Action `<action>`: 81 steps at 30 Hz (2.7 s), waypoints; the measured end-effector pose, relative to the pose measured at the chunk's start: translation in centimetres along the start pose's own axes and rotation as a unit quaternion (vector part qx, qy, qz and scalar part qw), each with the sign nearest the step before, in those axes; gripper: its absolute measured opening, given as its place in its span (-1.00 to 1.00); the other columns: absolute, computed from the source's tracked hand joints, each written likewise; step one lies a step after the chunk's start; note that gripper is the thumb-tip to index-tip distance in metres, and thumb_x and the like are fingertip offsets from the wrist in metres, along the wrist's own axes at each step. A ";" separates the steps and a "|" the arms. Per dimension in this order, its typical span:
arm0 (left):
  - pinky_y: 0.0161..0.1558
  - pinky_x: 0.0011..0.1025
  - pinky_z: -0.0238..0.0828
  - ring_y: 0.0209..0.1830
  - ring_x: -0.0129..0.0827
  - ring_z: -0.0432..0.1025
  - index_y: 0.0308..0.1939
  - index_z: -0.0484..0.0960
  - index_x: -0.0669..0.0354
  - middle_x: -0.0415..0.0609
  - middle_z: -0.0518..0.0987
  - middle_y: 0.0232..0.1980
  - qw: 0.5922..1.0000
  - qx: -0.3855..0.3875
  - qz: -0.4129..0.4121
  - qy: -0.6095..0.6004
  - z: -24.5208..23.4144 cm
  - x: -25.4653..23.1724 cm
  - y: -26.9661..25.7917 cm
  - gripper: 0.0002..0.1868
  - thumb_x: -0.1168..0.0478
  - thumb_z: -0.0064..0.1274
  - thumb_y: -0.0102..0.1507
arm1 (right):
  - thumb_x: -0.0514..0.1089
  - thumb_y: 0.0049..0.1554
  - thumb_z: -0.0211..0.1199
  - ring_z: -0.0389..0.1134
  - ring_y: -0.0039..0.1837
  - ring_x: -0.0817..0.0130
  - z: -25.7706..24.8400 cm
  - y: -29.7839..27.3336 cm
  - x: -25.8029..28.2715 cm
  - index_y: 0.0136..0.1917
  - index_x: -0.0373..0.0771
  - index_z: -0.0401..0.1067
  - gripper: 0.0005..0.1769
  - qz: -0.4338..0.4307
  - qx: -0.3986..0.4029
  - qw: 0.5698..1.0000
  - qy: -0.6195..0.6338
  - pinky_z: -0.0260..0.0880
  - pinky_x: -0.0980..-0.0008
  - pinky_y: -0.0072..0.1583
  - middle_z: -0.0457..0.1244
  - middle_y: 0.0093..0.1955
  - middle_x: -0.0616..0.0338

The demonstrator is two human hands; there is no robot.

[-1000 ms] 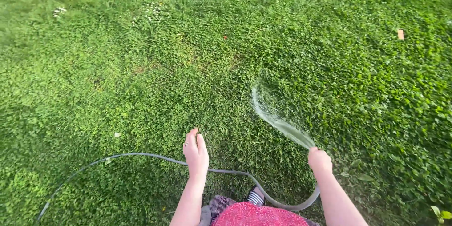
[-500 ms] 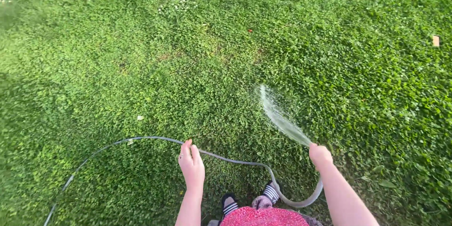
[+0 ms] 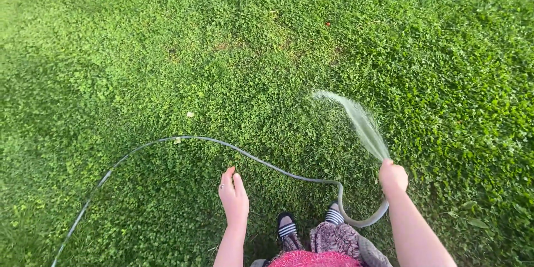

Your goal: The person holds a garden hose and directs a stream of water over a grassy yard. They move the hose back and forth by hand to distribute water across the grass and clover.

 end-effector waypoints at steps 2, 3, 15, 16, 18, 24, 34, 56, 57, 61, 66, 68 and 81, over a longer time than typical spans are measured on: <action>0.30 -0.17 0.16 0.28 -0.13 0.34 0.22 0.50 0.21 0.03 0.52 0.26 1.000 0.000 -0.011 -0.005 -0.8 -0.6 -0.4 -0.54 0.06 -0.35 0.40 | 0.11 0.36 -0.32 0.39 -0.09 -0.12 0.6 0.8 0.4 0.08 -0.61 0.46 -0.26 -0.008 -0.009 1.000 -0.007 0.38 0.05 -0.11 0.36 -0.03 -0.38; 0.31 -0.18 0.16 0.28 -0.15 0.34 0.22 0.50 0.21 0.02 0.52 0.26 1.000 0.002 -0.019 -0.009 -1.2 -0.9 -0.5 -0.53 0.06 -0.35 0.40 | 0.12 0.33 -0.32 0.40 0.05 -0.24 0.8 1.2 0.8 0.13 -0.64 0.46 -0.23 -0.014 -0.017 1.000 -0.011 0.41 -0.06 0.05 0.35 0.06 -0.44; 0.34 -0.18 0.20 0.29 -0.12 0.38 0.18 0.53 0.28 0.09 0.54 0.23 0.996 -0.080 -0.006 -0.033 -3.0 -0.5 -1.4 -0.55 0.10 -0.32 0.39 | 0.17 0.38 -0.38 0.42 -0.01 -0.19 2.6 2.5 4.4 0.21 -0.65 0.38 -0.19 -0.016 0.015 1.000 0.001 0.44 0.00 -0.07 0.32 0.10 -0.46; 0.34 -0.18 0.20 0.29 -0.12 0.38 0.18 0.53 0.28 0.09 0.54 0.23 0.996 -0.087 -0.009 -0.033 -3.0 -0.5 -1.6 -0.55 0.10 -0.32 0.39 | 0.17 0.38 -0.38 0.42 -0.01 -0.19 2.4 2.4 4.6 0.21 -0.65 0.38 -0.19 -0.022 0.018 1.000 -0.003 0.44 0.00 -0.07 0.32 0.10 -0.46; 0.35 -0.16 0.18 0.28 -0.08 0.39 0.17 0.53 0.32 0.14 0.55 0.22 0.995 -0.095 0.016 -0.029 -2.7 -0.8 -1.6 -0.55 0.11 -0.32 0.39 | 0.12 0.39 -0.29 0.43 0.04 -0.26 1.8 2.2 5.0 0.27 -0.68 0.30 -0.27 -0.014 0.019 1.000 0.018 0.47 -0.08 -0.01 0.31 0.14 -0.45; 0.41 -0.12 0.03 0.39 -0.09 0.27 0.25 0.49 0.19 0.09 0.49 0.33 0.995 -0.088 -0.024 -0.027 -1.8 -3.1 -2.4 -0.52 0.06 -0.36 0.40 | 0.11 0.38 -0.30 0.17 -0.40 0.32 3.1 2.6 6.1 -0.02 -0.47 0.42 -0.35 -0.048 0.061 0.997 -0.005 0.17 0.39 -0.42 0.25 -0.32 -0.03; 0.41 -0.09 0.02 0.38 -0.12 0.28 0.22 0.51 0.16 0.05 0.50 0.32 0.991 -0.129 -0.023 -0.007 -1.8 -3.3 -3.0 -0.54 0.04 -0.34 0.40 | 0.14 0.39 -0.37 0.32 -0.36 0.15 3.5 3.4 8.6 -0.01 -0.55 0.44 -0.25 -0.090 0.078 0.991 -0.054 0.33 0.30 -0.39 0.34 -0.25 -0.16; 0.45 0.06 -0.10 0.46 0.00 0.23 0.26 0.49 -0.02 0.03 0.45 0.37 0.988 -0.146 -0.014 0.050 -1.0 -1.2 -3.3 -0.61 0.00 -0.27 0.46 | 0.14 0.28 -0.25 0.46 0.03 -0.14 5.5 1.4 11.1 -0.08 -0.49 0.58 -0.27 -0.258 0.057 0.961 -0.080 0.43 -0.10 0.13 0.41 -0.14 -0.31; 0.45 0.06 -0.11 0.46 -0.01 0.23 0.27 0.49 -0.02 0.01 0.45 0.37 0.987 -0.148 -0.011 0.054 -1.0 -1.3 -3.4 -0.62 0.00 -0.26 0.46 | 0.20 0.24 -0.23 0.43 0.18 -0.16 5.4 0.4 11.6 -0.05 -0.49 0.61 -0.22 -0.278 0.054 0.952 -0.113 0.36 -0.12 0.22 0.43 -0.05 -0.30; 0.44 0.10 -0.11 0.45 0.08 0.21 0.27 0.48 0.02 0.09 0.44 0.36 0.988 -0.148 -0.007 0.044 -1.4 -1.6 -3.9 -0.61 0.03 -0.27 0.46 | -0.06 0.32 -0.33 0.47 0.11 -0.17 3.1 -2.3 12.4 0.02 -0.56 0.55 -0.33 -0.318 0.001 0.934 -0.161 0.42 -0.06 0.22 0.42 -0.04 -0.35; 0.44 0.10 -0.10 0.45 0.06 0.23 0.26 0.49 0.03 0.09 0.45 0.35 0.987 -0.153 -0.007 0.044 -1.7 -1.8 -4.0 -0.62 0.04 -0.27 0.46 | -0.14 0.33 -0.34 0.49 0.02 -0.17 1.6 -5.7 13.1 0.09 -0.57 0.47 -0.42 -0.381 -0.001 0.906 -0.183 0.50 -0.13 0.11 0.41 -0.12 -0.32; 0.45 0.10 -0.12 0.46 0.04 0.22 0.27 0.48 0.01 0.06 0.44 0.36 0.988 -0.151 -0.013 0.041 -1.7 -1.7 -3.9 -0.61 0.02 -0.28 0.46 | -0.08 0.32 -0.31 0.49 0.03 -0.17 2.5 -4.0 13.3 0.06 -0.54 0.49 -0.40 -0.365 0.006 0.917 -0.163 0.48 -0.14 0.12 0.41 -0.12 -0.31; 0.45 0.13 -0.16 0.46 0.02 0.22 0.27 0.49 0.01 0.03 0.44 0.37 0.987 -0.153 -0.021 0.034 -2.0 0.3 -3.4 -0.61 0.01 -0.28 0.47 | 0.10 0.29 -0.22 0.41 0.14 -0.29 3.2 -0.9 13.3 -0.03 -0.53 0.58 -0.29 -0.278 0.010 0.960 -0.035 0.35 -0.18 0.21 0.40 -0.05 -0.39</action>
Point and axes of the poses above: each hand's wrist, its own y-axis towards the middle knuckle, its own z-axis out of the palm, x = y × z, the point moved 7 cm from there along y, towards the middle knuckle
